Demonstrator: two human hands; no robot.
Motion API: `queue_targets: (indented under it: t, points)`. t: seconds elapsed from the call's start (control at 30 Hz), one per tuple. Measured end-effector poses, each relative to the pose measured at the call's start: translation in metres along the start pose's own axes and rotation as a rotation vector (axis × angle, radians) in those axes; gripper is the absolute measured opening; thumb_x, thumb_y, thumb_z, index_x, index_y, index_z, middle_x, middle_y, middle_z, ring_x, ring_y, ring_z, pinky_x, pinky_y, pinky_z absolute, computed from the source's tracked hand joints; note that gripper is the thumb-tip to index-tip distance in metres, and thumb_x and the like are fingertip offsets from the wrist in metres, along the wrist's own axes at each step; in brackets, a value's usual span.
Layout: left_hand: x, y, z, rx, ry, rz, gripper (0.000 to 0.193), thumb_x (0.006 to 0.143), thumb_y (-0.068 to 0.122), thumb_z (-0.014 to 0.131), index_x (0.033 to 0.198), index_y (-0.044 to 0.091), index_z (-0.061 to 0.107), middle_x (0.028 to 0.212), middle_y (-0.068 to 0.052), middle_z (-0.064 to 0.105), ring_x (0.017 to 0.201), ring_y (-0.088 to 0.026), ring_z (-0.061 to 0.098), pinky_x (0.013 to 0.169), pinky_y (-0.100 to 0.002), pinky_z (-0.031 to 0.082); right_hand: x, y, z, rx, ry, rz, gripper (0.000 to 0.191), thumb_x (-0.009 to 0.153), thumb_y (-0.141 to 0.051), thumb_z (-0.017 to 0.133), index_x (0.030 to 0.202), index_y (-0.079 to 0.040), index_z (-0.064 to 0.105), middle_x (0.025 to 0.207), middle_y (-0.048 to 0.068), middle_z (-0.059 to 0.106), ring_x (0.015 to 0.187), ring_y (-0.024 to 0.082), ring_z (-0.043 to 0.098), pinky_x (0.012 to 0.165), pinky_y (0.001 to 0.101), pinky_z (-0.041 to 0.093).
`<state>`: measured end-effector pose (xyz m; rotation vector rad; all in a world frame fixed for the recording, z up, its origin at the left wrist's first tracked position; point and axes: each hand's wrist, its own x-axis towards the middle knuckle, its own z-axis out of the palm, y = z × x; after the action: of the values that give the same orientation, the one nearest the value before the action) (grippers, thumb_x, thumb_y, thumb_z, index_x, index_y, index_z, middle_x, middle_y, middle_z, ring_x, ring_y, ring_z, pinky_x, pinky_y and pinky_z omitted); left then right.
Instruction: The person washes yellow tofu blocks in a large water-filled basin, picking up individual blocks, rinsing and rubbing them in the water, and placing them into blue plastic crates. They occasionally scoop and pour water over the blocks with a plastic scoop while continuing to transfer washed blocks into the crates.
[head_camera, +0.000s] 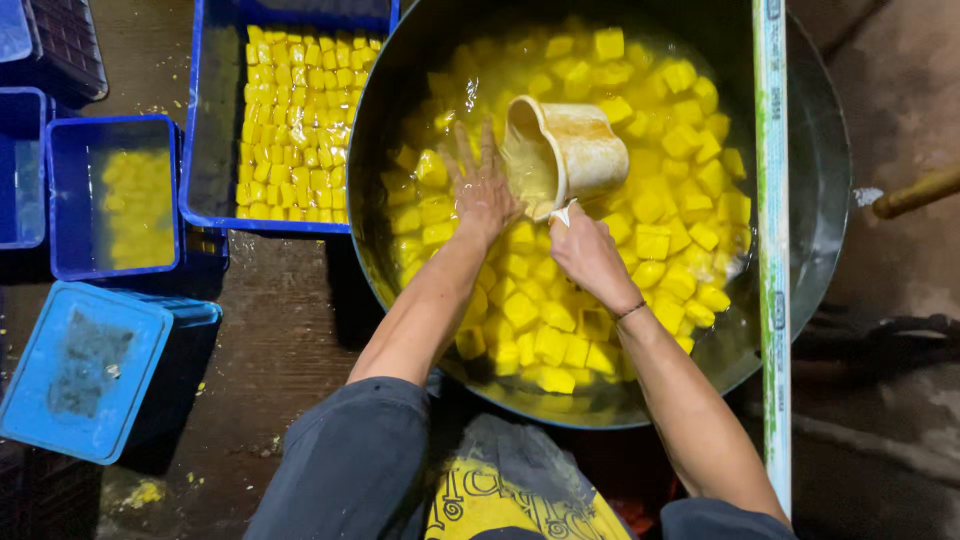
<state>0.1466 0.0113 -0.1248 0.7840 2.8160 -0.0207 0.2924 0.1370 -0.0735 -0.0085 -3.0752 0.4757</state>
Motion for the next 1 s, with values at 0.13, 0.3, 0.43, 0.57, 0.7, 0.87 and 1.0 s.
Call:
queue_targets:
  t: [0.13,0.3,0.43,0.57,0.7,0.87,1.0]
  points:
    - [0.002,-0.002,-0.005,-0.072,0.005,0.015,0.096,0.086,0.066,0.054,0.163,0.017,0.026,0.172,-0.008,-0.002,0.153,-0.051,-0.007,0.115,-0.081,0.003,0.004,0.014,0.008,-0.01,0.014,-0.055,0.01,0.091,-0.006,0.049,0.091,0.001,0.055,0.088,0.028,0.058,0.074,0.048,0.061,0.065,0.0581,0.049]
    - [0.008,-0.002,0.006,-0.138,-0.04,0.01,0.106,0.081,0.073,0.052,0.165,0.018,0.018,0.171,-0.007,-0.003,0.152,-0.049,-0.008,0.115,-0.077,0.004,0.011,0.022,0.008,-0.053,-0.021,-0.105,0.015,0.093,-0.008,0.05,0.1,0.002,0.059,0.088,0.027,0.06,0.075,0.046,0.062,0.065,0.056,0.05]
    - [0.007,-0.003,0.006,-0.088,-0.081,0.043,0.094,0.087,0.071,0.047,0.16,0.016,0.024,0.168,-0.011,0.004,0.15,-0.049,0.0,0.117,-0.072,0.01,0.02,0.018,-0.009,0.346,-0.018,0.261,0.033,0.109,-0.031,0.056,0.102,-0.002,0.069,0.081,0.022,0.066,0.075,0.036,0.065,0.065,0.0431,0.051]
    - [-0.019,-0.008,-0.026,-0.136,-0.209,0.091,0.081,0.089,0.061,0.055,0.149,0.009,0.041,0.154,-0.017,0.029,0.139,-0.047,0.025,0.111,-0.072,0.021,0.023,0.001,-0.054,0.694,-0.169,0.782,0.036,0.099,-0.045,0.055,0.112,-0.017,0.072,0.067,0.003,0.059,0.046,0.015,0.049,0.039,0.0321,0.037]
    - [-0.107,-0.018,-0.075,-0.108,-0.188,0.192,0.07,0.09,0.052,0.063,0.138,0.001,0.058,0.141,-0.023,0.053,0.127,-0.044,0.05,0.106,-0.073,0.032,0.005,-0.045,-0.117,0.943,-0.028,0.617,0.029,0.1,-0.035,0.062,0.112,-0.01,0.073,0.069,-0.001,0.06,0.046,0.007,0.049,0.039,0.0267,0.037]
    - [-0.245,-0.028,-0.102,-0.305,-0.098,0.468,0.051,0.091,0.054,0.062,0.113,0.009,0.071,0.116,-0.017,0.071,0.115,-0.034,0.062,0.102,-0.057,0.045,-0.027,-0.153,-0.166,0.806,-0.025,0.473,0.023,0.1,-0.023,0.067,0.11,-0.002,0.069,0.064,0.001,0.051,0.047,0.016,0.043,0.04,0.0353,0.031]
    - [-0.28,-0.042,-0.089,-0.281,-0.139,0.564,0.046,0.104,0.047,0.051,0.115,0.006,0.069,0.116,-0.016,0.072,0.11,-0.032,0.064,0.103,-0.05,0.046,-0.05,-0.254,-0.15,0.138,0.322,-0.135,0.031,0.093,-0.019,0.066,0.121,-0.004,0.068,0.079,0.016,0.066,0.068,0.036,0.066,0.056,0.0432,0.051]
